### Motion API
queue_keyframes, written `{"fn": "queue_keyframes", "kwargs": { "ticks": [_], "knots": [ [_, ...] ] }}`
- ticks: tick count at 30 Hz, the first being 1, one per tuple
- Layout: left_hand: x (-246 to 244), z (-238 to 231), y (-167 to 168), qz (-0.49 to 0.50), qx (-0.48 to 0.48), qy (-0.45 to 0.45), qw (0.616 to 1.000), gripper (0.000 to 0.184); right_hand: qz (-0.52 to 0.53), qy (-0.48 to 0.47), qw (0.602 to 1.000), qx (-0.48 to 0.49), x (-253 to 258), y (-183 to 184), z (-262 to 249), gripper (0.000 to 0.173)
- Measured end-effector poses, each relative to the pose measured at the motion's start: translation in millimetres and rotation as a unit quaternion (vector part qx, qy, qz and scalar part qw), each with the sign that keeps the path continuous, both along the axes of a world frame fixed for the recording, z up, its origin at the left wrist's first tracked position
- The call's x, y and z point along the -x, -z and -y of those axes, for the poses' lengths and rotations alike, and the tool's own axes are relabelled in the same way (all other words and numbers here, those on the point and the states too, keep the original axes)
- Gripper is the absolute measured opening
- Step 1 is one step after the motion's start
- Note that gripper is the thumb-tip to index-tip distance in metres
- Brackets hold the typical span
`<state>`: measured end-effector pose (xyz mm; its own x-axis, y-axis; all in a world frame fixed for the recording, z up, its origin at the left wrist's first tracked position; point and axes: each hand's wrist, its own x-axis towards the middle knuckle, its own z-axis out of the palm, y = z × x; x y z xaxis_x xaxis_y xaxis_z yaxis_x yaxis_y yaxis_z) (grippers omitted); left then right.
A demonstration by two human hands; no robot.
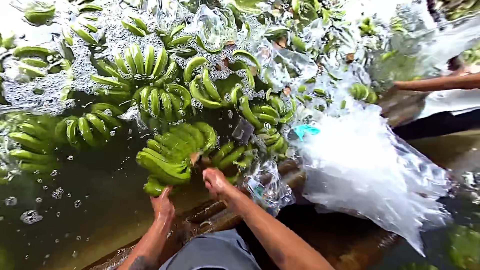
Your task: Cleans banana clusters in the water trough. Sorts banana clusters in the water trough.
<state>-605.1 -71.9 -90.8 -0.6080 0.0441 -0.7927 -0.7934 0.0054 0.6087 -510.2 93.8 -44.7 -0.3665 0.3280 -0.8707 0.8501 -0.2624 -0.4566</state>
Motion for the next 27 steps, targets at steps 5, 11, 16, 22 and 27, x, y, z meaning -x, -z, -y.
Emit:
{"fn": "queue_keyframes", "kwargs": {
  "ticks": [5,11,16,22,27],
  "knots": [
    [13,19,-2,0.044,-0.065,-0.001,0.997,0.054,0.018,-0.091,0.977,-0.194,-11,-10,-27,0.039],
    [3,1,-22,0.097,-0.056,-0.041,0.993,0.045,0.053,-0.091,0.967,-0.233,22,37,5,0.042],
    [-8,1,-26,0.074,-0.04,-0.047,0.995,0.051,0.015,-0.04,0.991,-0.13,6,45,1,0.042],
    [21,60,32,-0.006,-0.075,0.057,0.996,0.069,-0.126,0.178,0.956,0.195,-48,-22,9,0.03],
    [37,71,28,-0.018,-0.071,0.039,0.997,0.073,-0.006,0.171,0.98,-0.106,-56,42,-49,0.039]
  ]
}}
